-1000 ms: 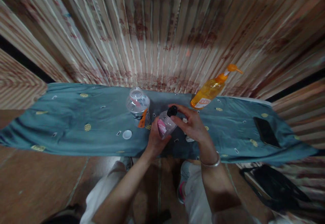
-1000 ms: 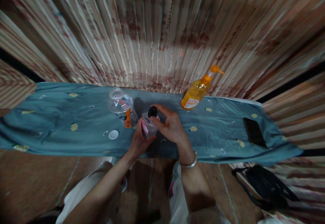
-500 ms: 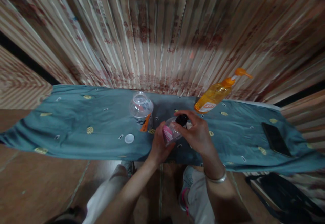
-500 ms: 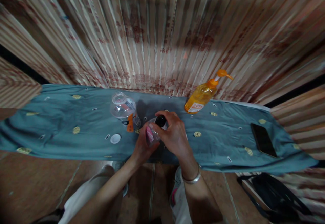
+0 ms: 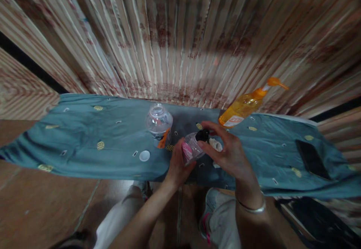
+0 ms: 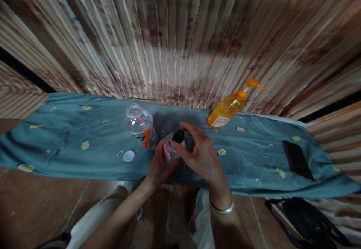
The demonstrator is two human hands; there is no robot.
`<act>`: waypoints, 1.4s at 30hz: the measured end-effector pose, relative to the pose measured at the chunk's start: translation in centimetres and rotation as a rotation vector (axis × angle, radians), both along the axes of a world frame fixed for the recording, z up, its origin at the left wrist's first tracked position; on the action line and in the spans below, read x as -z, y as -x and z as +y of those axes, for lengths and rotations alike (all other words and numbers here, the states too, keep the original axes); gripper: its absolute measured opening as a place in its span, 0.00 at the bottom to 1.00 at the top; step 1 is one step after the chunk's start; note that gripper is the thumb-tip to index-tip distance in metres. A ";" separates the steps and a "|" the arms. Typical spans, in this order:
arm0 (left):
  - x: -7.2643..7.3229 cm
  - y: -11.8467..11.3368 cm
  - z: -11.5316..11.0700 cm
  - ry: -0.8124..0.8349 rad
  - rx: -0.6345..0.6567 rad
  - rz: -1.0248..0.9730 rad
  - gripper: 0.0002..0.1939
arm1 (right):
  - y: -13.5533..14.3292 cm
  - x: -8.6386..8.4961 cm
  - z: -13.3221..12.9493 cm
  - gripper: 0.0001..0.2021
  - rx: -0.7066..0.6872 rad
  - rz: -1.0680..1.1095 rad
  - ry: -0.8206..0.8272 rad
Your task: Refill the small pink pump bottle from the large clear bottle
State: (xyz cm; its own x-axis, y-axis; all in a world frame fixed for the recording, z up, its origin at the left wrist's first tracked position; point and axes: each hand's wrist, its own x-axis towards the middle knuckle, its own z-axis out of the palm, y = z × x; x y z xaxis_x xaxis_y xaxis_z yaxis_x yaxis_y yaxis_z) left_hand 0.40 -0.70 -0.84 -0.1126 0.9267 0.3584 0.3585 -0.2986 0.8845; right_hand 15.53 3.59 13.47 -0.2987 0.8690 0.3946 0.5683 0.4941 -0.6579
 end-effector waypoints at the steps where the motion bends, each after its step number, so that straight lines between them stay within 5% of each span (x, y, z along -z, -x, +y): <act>1: 0.0 0.0 0.0 0.003 -0.001 -0.003 0.43 | 0.1 0.1 0.0 0.23 0.040 -0.020 -0.020; 6: 0.2 -0.2 -0.1 0.019 -0.016 -0.030 0.44 | 0.7 0.1 -0.2 0.19 0.202 -0.065 -0.080; 13: 0.0 -0.4 -0.2 0.042 -0.023 -0.064 0.42 | 0.0 -0.9 -0.5 0.16 -0.056 -0.061 -0.027; 17: -0.2 -0.5 -0.4 0.066 -0.033 -0.065 0.42 | 0.3 -0.9 -0.4 0.23 0.061 -0.124 -0.089; 20: -0.2 -0.5 -0.5 0.080 -0.031 -0.056 0.42 | 0.6 -0.8 -0.4 0.19 0.159 -0.116 -0.095; 28: -0.6 0.0 -0.4 0.104 0.011 -0.045 0.42 | -0.1 -1.4 -0.2 0.22 -0.028 -0.057 0.005; 32: -0.5 0.4 -0.6 0.126 0.025 -0.038 0.42 | 0.4 -1.5 0.0 0.31 0.070 -0.117 -0.028; 36: -0.6 0.6 -0.8 0.144 0.040 -0.034 0.43 | 0.9 -1.4 0.1 0.24 0.141 -0.115 -0.053; 42: -0.8 0.9 -0.5 0.159 0.058 -0.029 0.42 | 0.6 -1.7 -0.2 0.20 0.063 0.020 -0.011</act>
